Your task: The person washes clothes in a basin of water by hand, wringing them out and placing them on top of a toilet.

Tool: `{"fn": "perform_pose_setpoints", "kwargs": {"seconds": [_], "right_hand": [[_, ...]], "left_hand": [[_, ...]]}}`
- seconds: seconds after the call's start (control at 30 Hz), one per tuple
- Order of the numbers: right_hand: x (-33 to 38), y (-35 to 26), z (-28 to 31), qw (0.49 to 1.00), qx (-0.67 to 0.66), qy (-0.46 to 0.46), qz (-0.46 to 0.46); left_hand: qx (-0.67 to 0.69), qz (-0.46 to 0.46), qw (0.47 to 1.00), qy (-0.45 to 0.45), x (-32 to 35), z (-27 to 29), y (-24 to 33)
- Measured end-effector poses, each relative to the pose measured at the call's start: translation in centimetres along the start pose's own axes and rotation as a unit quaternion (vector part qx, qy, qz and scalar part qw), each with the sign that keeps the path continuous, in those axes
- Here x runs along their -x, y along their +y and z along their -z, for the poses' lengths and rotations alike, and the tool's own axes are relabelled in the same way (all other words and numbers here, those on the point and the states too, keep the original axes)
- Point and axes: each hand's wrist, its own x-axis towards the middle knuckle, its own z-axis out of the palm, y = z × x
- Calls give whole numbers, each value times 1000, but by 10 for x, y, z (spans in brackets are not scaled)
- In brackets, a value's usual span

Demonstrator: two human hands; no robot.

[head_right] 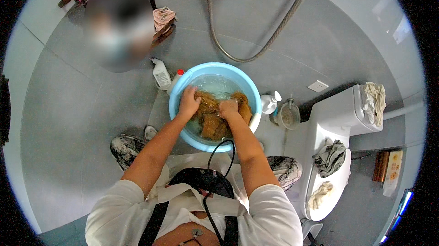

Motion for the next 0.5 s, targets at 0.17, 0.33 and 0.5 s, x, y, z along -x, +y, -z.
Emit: {"fn": "perform_pose_setpoints", "kwargs": {"seconds": [0.17, 0.33, 0.5], "right_hand": [[-3, 26, 0, 888, -411, 173, 111], [59, 8, 63, 676, -725, 78, 105], [88, 0, 74, 682, -701, 103, 181]], "left_hand": [[378, 159, 911, 42, -9, -13, -28], [580, 380, 720, -32, -1, 11, 14], [697, 361, 611, -103, -1, 8, 49]]}}
